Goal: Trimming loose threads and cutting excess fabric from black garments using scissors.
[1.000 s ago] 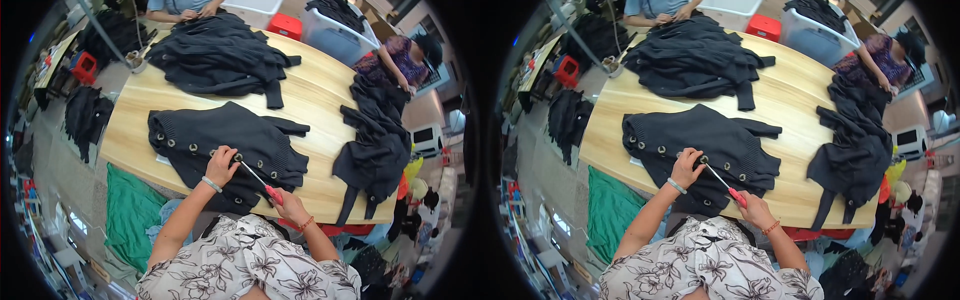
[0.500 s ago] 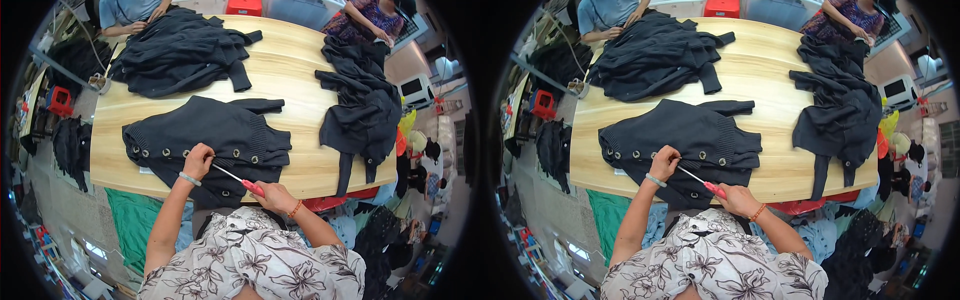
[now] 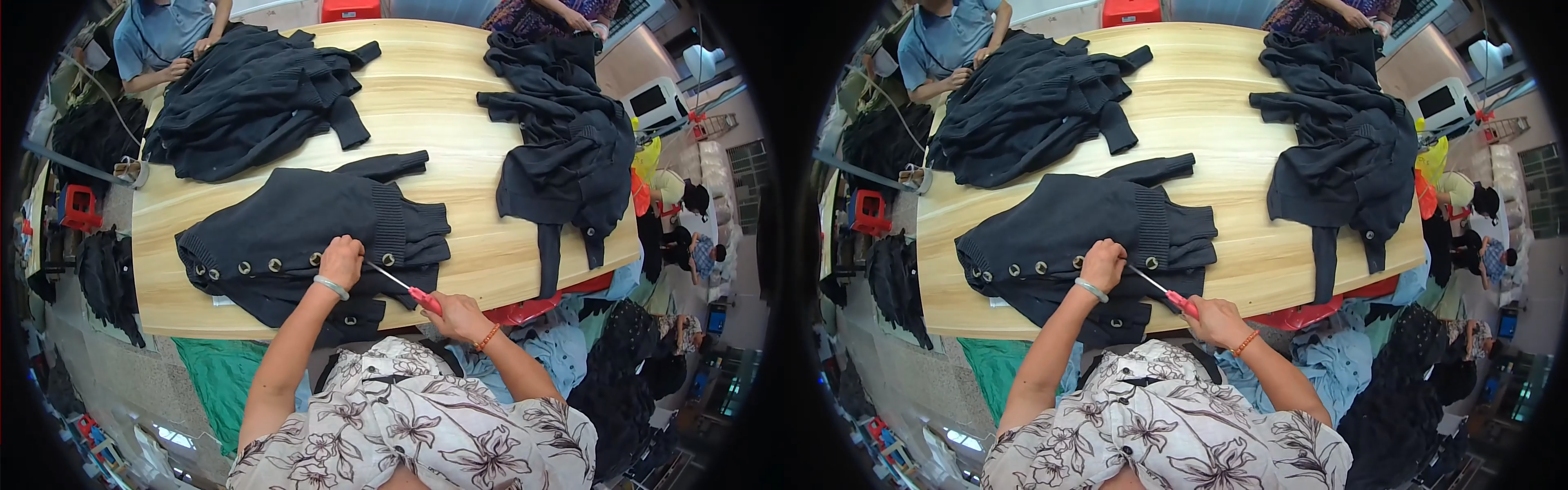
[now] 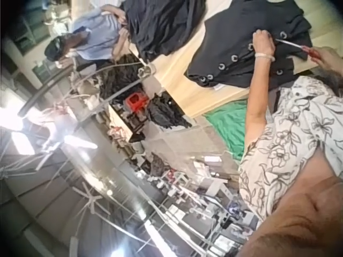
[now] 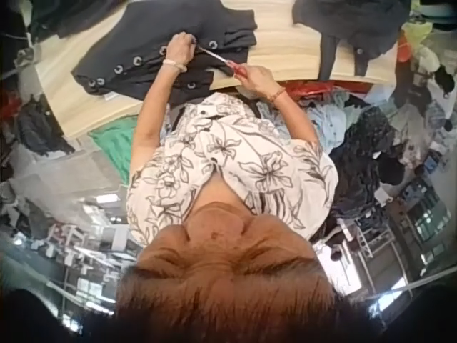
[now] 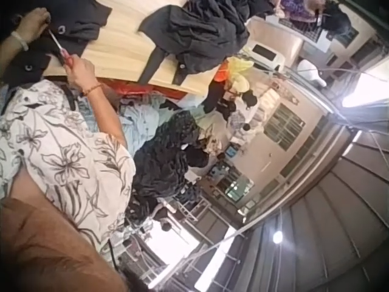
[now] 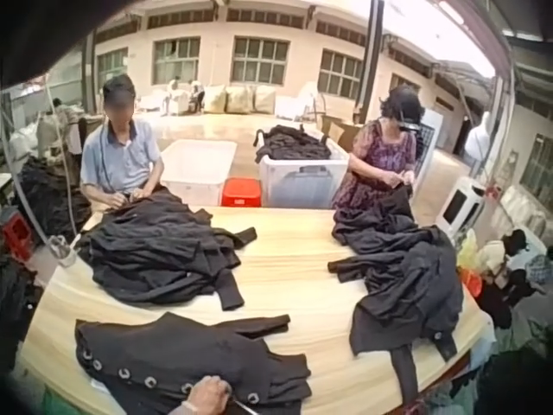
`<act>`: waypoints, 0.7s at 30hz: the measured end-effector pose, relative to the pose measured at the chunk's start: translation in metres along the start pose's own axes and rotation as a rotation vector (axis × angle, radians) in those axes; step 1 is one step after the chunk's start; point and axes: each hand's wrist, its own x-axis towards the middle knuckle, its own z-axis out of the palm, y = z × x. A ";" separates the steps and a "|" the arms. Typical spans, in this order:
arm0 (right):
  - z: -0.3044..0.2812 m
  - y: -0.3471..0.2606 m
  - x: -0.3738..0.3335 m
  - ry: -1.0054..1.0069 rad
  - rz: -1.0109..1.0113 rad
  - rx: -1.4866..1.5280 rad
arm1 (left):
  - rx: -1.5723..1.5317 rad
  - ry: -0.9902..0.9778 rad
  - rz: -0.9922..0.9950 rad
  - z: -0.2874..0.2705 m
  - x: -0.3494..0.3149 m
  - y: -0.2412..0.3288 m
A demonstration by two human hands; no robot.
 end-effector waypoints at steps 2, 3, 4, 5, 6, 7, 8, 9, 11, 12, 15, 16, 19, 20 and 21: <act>-0.002 -0.003 0.000 -0.039 -0.010 0.019 | -0.072 0.006 0.024 -0.004 0.003 -0.005; -0.001 -0.002 -0.002 -0.018 -0.021 0.070 | -0.094 0.034 0.029 -0.003 0.003 -0.005; -0.001 -0.001 -0.003 0.002 -0.037 0.119 | -0.115 0.064 0.033 -0.004 0.004 -0.003; 0.000 0.003 -0.004 0.004 -0.033 0.124 | -0.024 0.112 0.119 -0.004 0.005 0.001; -0.001 0.010 -0.007 0.023 -0.001 0.128 | 0.014 0.112 0.199 0.000 0.008 0.007; -0.001 0.016 -0.010 0.039 0.026 0.129 | 0.054 0.115 0.273 0.001 0.011 0.018; 0.001 0.023 -0.013 0.055 0.059 0.107 | 0.071 0.073 0.285 0.011 0.012 0.025; 0.003 0.029 -0.017 0.053 0.059 0.107 | 0.049 0.023 0.269 0.021 0.013 0.033; 0.007 0.037 -0.020 0.061 0.075 0.079 | 0.159 0.001 0.225 0.049 0.014 0.029; 0.007 0.039 -0.024 0.053 0.061 0.076 | 0.177 -0.046 0.176 0.061 0.011 0.024; 0.013 0.049 -0.029 0.065 0.125 0.005 | -0.012 -0.194 0.035 0.072 0.017 0.027; 0.013 0.049 -0.028 0.045 0.114 -0.010 | -0.060 -0.236 0.005 0.072 0.018 0.023; 0.009 0.044 -0.032 0.028 0.082 -0.009 | -0.209 -0.184 -0.035 0.064 0.020 0.019; 0.008 0.043 -0.030 0.055 0.069 0.011 | -0.269 -0.145 -0.032 0.062 0.019 0.019; 0.004 0.040 -0.029 0.059 0.109 0.138 | -0.292 -0.099 -0.049 0.059 0.015 0.019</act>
